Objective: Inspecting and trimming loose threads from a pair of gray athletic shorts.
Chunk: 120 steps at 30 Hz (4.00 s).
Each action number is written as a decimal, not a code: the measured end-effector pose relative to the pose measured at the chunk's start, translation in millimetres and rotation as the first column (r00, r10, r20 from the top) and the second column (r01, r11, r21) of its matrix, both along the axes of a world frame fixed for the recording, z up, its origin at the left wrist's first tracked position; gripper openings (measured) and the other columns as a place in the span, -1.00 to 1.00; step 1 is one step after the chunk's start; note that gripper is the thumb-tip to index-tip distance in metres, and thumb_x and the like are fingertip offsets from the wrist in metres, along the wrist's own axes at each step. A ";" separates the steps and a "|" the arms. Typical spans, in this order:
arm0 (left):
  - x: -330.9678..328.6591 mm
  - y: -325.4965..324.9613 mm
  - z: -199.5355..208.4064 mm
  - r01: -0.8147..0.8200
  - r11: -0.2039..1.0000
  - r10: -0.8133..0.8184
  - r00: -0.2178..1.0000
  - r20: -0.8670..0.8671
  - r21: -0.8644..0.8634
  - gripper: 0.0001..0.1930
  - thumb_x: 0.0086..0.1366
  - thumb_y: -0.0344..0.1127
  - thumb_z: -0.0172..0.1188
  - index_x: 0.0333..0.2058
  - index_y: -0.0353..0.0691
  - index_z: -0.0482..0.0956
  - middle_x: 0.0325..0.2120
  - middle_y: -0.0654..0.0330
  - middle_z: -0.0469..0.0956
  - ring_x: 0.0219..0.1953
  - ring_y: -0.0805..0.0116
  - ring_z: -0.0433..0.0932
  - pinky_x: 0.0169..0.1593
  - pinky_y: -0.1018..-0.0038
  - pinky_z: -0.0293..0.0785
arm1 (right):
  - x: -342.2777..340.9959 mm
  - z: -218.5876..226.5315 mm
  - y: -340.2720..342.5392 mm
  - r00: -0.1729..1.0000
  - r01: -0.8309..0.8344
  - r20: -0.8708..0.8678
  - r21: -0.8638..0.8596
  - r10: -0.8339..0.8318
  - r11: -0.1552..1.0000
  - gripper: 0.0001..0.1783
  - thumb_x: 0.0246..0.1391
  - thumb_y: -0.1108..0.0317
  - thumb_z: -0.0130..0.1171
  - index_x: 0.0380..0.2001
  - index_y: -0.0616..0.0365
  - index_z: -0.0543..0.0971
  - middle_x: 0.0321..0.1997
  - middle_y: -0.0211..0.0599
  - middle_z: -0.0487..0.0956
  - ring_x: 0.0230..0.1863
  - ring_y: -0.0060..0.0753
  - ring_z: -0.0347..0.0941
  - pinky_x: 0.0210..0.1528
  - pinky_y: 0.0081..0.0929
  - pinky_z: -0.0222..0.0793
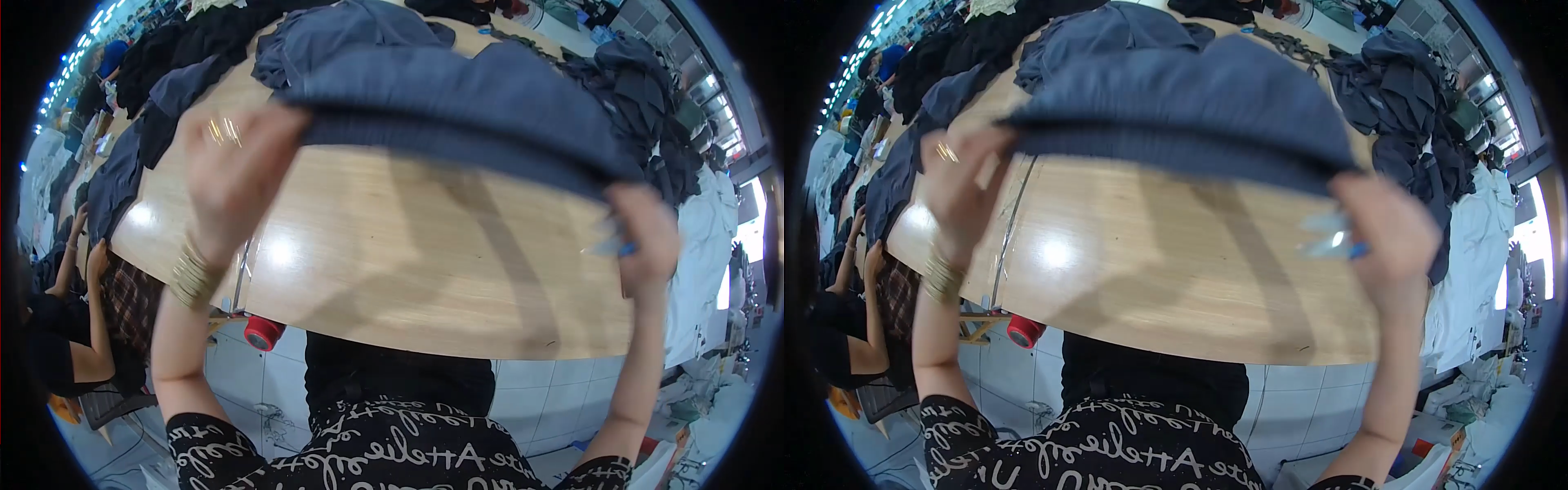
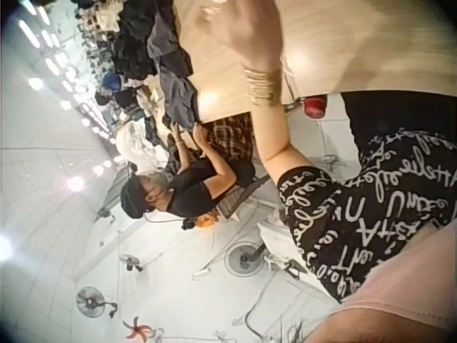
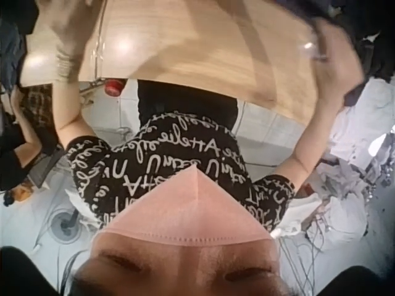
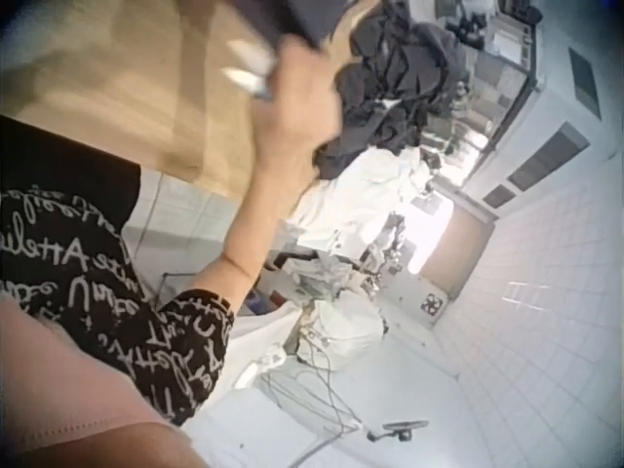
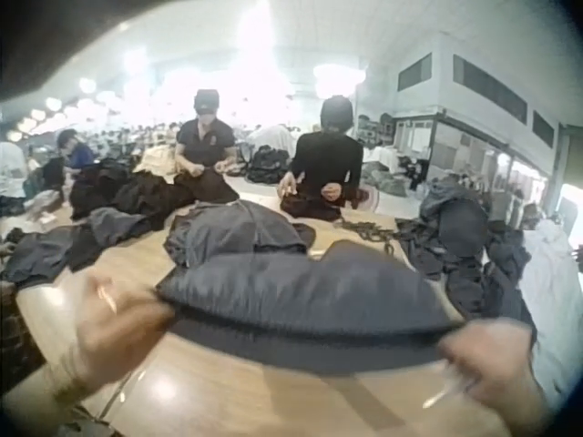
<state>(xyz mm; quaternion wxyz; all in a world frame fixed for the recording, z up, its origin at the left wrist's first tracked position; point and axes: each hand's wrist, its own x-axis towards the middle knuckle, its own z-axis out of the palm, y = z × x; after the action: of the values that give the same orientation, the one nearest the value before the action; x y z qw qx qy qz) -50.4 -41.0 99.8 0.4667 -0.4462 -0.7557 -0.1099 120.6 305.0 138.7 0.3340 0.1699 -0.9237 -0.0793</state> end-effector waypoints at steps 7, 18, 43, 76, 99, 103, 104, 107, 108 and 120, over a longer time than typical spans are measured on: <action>84.9 -29.8 -168.7 0.083 0.943 0.157 0.743 0.651 -0.323 -0.57 0.02 -0.39 0.20 -0.07 -0.04 0.45 0.03 0.27 0.36 0.03 0.41 0.35 0.06 0.24 0.01 | 60.5 -161.7 -52.7 0.725 0.171 0.688 -0.147 -0.023 0.974 -0.70 -0.22 0.43 0.16 -0.28 0.06 0.55 -0.15 -0.29 0.54 -0.32 -0.36 0.53 -0.40 -0.46 0.40; 72.0 36.1 -146.3 0.038 0.954 -0.299 0.108 0.948 0.297 -0.75 0.11 -0.51 0.12 -0.18 -0.26 0.48 -0.28 0.17 0.52 -0.32 0.36 0.54 -0.30 0.49 0.42 | -5.6 -165.9 -88.0 0.957 0.110 0.272 -0.657 0.099 0.746 -0.71 -0.25 0.62 0.18 -0.36 0.11 0.55 -0.32 -0.37 0.53 -0.48 -0.42 0.49 -0.52 -0.58 0.37; 82.9 84.5 -165.9 -0.674 0.593 -0.805 -0.520 0.286 0.441 -0.73 0.27 -0.18 0.08 -0.40 -0.31 0.50 -0.44 0.19 0.56 -0.36 0.43 0.60 -0.37 0.63 0.39 | -67.4 -192.2 -120.2 0.918 0.245 0.362 -0.836 0.159 0.490 -0.81 -0.25 0.59 0.18 -0.47 0.19 0.46 -0.42 -0.33 0.43 -0.42 -0.29 0.46 -0.45 -0.45 0.36; 47.6 44.0 -171.1 0.123 0.952 0.172 0.547 0.819 -0.282 -0.33 0.09 -0.03 0.19 0.17 -0.03 0.23 0.22 0.22 0.14 0.28 0.25 0.05 0.29 0.23 -0.09 | 48.9 -189.4 -45.6 0.710 0.663 0.660 -0.512 -0.244 0.546 -0.56 -0.15 0.21 0.28 -0.10 -0.13 0.52 -0.48 -0.45 0.37 -0.52 -0.52 0.38 -0.51 -0.57 0.32; 82.7 88.1 -173.8 0.239 0.952 0.027 0.551 0.834 -0.189 -0.52 0.11 -0.06 0.17 0.04 0.05 0.40 0.13 0.32 0.27 0.23 0.29 0.12 0.24 0.10 -0.18 | 56.7 -204.2 -58.2 0.808 0.579 0.546 -0.665 -0.223 0.471 -0.60 -0.21 0.36 0.30 -0.18 0.00 0.55 -0.50 -0.39 0.44 -0.53 -0.48 0.42 -0.52 -0.58 0.33; 85.2 86.9 -177.7 0.228 0.966 -0.021 0.534 0.845 -0.120 -0.58 0.08 -0.07 0.21 -0.10 -0.08 0.45 0.10 0.28 0.30 0.21 0.27 0.16 0.25 0.12 -0.17 | 62.7 -207.8 -59.1 0.822 0.562 0.516 -0.669 -0.240 0.486 -0.59 -0.25 0.43 0.32 -0.20 0.02 0.56 -0.50 -0.39 0.44 -0.56 -0.49 0.41 -0.54 -0.60 0.32; 85.4 86.9 -178.8 0.222 0.972 -0.046 0.521 0.852 -0.084 -0.61 0.06 -0.08 0.23 -0.16 -0.12 0.46 0.10 0.26 0.31 0.21 0.26 0.18 0.25 0.14 -0.17 | 64.2 -208.9 -59.0 0.830 0.552 0.501 -0.667 -0.247 0.500 -0.58 -0.27 0.45 0.32 -0.20 0.03 0.56 -0.51 -0.39 0.44 -0.57 -0.49 0.41 -0.56 -0.60 0.32; 85.2 86.6 -179.6 0.214 0.976 -0.084 0.507 0.858 -0.031 -0.63 0.00 -0.14 0.30 -0.24 -0.14 0.45 0.09 0.20 0.32 0.19 0.22 0.21 0.25 0.15 -0.14 | 70.3 -216.7 -58.6 0.850 0.522 0.442 -0.634 -0.286 0.571 -0.58 -0.27 0.51 0.31 -0.21 0.07 0.55 -0.52 -0.38 0.43 -0.56 -0.49 0.42 -0.57 -0.58 0.31; 84.9 85.5 -179.8 0.218 0.975 -0.085 0.509 0.856 -0.033 -0.63 0.00 -0.14 0.30 -0.24 -0.14 0.45 0.09 0.20 0.32 0.19 0.22 0.21 0.25 0.15 -0.14 | 69.9 -216.7 -59.2 0.850 0.522 0.440 -0.636 -0.288 0.568 -0.58 -0.27 0.51 0.31 -0.21 0.07 0.55 -0.52 -0.38 0.43 -0.56 -0.49 0.42 -0.57 -0.58 0.31; 79.0 44.2 -156.3 0.190 0.977 -0.023 0.551 0.835 -0.099 -0.48 -0.05 -0.42 0.25 -0.03 -0.06 0.41 0.11 0.23 0.29 0.23 0.14 0.12 0.24 0.08 -0.04 | 72.5 -224.7 -51.5 0.896 0.415 0.296 -0.822 -0.331 0.389 -0.65 -0.19 0.57 0.27 -0.22 0.13 0.53 -0.35 -0.31 0.46 -0.51 -0.58 0.41 -0.53 -0.62 0.33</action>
<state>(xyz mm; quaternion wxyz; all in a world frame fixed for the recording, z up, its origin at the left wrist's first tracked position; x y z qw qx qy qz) 28.6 3.2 -56.5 0.0072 -0.4264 -0.8641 -0.2672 193.1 253.5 -85.9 0.3075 -0.2312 -0.8609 0.3329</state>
